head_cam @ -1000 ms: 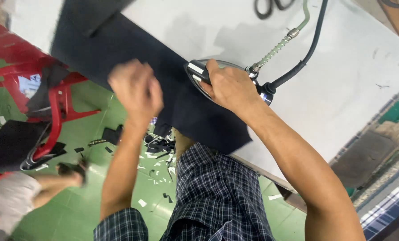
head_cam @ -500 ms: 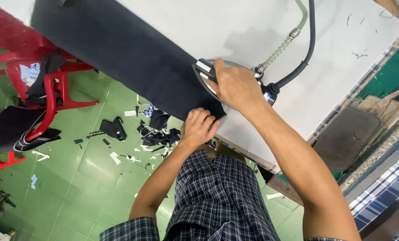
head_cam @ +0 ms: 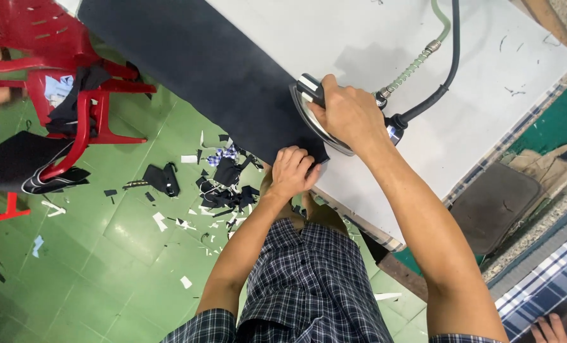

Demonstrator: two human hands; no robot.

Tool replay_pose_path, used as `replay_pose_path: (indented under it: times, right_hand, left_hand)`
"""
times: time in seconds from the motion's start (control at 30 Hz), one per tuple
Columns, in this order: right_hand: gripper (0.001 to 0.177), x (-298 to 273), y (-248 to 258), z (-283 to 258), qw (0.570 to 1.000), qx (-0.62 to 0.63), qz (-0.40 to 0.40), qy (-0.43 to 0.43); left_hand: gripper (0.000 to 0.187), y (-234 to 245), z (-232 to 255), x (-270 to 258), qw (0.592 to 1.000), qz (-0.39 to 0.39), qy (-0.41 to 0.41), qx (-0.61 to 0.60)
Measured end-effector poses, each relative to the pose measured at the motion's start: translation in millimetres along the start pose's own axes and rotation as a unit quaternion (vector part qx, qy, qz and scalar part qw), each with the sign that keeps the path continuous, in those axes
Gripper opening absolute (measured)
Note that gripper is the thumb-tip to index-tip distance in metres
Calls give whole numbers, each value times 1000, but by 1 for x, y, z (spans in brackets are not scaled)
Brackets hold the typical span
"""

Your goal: The person irons a piece of black fabric on a white work table using a steam iron and a wooden pressing block. After ironing, the person uses scissors to trim the edges of the fabric and then moves the finished piece aside.

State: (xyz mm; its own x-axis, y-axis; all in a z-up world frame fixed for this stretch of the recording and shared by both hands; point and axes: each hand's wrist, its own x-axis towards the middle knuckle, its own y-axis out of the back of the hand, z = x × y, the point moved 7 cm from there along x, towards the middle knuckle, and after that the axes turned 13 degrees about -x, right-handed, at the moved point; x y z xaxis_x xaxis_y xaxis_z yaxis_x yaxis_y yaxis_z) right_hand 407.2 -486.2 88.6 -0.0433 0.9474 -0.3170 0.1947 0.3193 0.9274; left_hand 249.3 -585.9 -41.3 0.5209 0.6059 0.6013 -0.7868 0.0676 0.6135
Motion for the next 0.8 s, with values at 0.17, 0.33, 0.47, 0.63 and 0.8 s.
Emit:
replay_pose_path:
  times: [0.17, 0.33, 0.47, 0.63, 0.8]
  right_hand:
    - [31, -1, 3, 0, 1000, -5, 1, 8]
    - [32, -1, 2, 0, 1000, -4, -16, 0]
    - [34, 2, -2, 1, 1000, -21, -23, -1]
    - [34, 11, 1, -2, 999, -27, -19, 15]
    - [34, 29, 5, -7, 999, -27, -12, 25]
  left_hand:
    - [24, -4, -4, -5, 1000, 5, 5, -1]
    - [25, -3, -3, -4, 1000, 8, -1, -5]
    - [25, -6, -4, -7, 1000, 13, -8, -7]
    - [26, -8, -3, -8, 1000, 20, -7, -1]
    - [29, -12, -3, -12, 1000, 24, -12, -8]
